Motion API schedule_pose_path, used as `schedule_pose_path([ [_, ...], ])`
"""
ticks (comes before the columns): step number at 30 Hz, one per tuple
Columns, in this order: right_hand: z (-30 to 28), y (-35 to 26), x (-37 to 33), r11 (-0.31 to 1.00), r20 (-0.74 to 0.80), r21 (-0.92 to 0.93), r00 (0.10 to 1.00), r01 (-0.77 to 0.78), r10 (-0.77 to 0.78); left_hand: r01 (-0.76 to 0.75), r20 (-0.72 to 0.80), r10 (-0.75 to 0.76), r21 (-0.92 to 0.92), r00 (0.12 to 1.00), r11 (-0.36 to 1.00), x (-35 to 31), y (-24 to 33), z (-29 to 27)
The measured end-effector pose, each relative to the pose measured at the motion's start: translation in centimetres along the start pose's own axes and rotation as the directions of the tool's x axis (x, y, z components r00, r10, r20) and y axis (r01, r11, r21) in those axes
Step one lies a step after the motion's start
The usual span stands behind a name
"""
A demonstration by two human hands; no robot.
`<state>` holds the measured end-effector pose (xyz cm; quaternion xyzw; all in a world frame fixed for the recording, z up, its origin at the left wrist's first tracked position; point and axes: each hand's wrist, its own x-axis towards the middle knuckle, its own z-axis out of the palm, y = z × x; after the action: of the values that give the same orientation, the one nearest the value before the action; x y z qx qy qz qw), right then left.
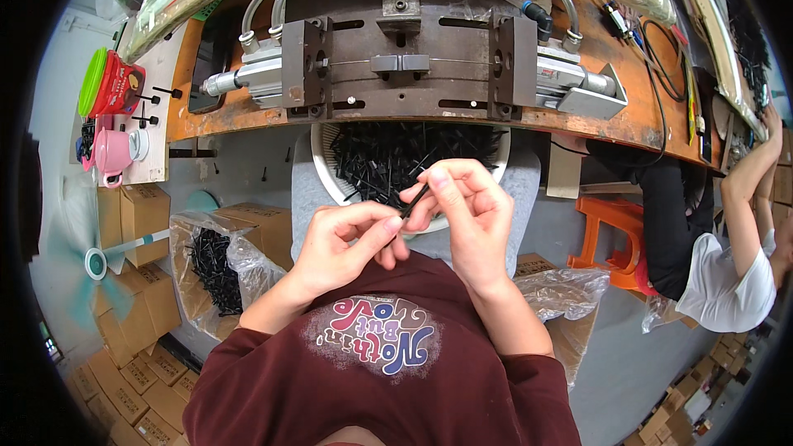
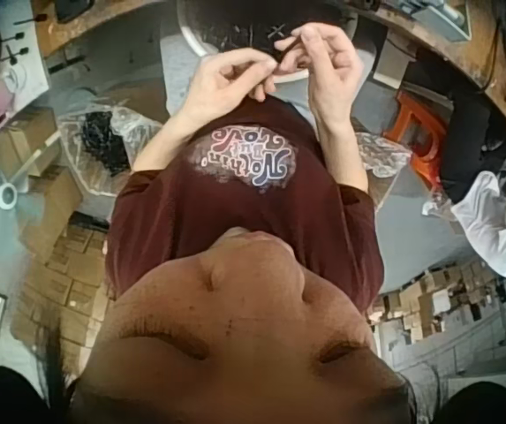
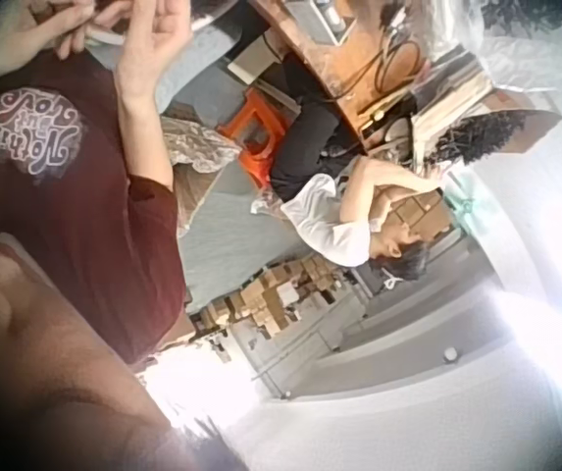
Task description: Manually assembling small plastic cable components using an industrial press jig at a workbench.
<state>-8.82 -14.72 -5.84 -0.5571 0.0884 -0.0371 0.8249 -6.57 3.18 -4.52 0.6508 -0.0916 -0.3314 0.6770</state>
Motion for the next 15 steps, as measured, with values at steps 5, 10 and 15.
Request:
schedule_pose_path([
  [5,-0.2,-0.7,1.4,0.999,-0.043,0.049,0.999,0.024,-0.021,-0.488,-0.068,0.538,0.34,0.84,0.804,0.5,1.4,-0.5],
  [10,0.4,-2.0,2.6,0.995,-0.013,0.008,0.994,0.104,-0.104,-0.54,0.021,0.718,0.674,0.696,0.504,2.4,3.0,-1.1],
  [15,-0.3,-1.8,1.6,0.961,-0.065,-0.245,0.987,0.129,-0.149,-0.37,0.106,0.789,0.915,0.605,0.161,6.3,3.6,-1.9],
])
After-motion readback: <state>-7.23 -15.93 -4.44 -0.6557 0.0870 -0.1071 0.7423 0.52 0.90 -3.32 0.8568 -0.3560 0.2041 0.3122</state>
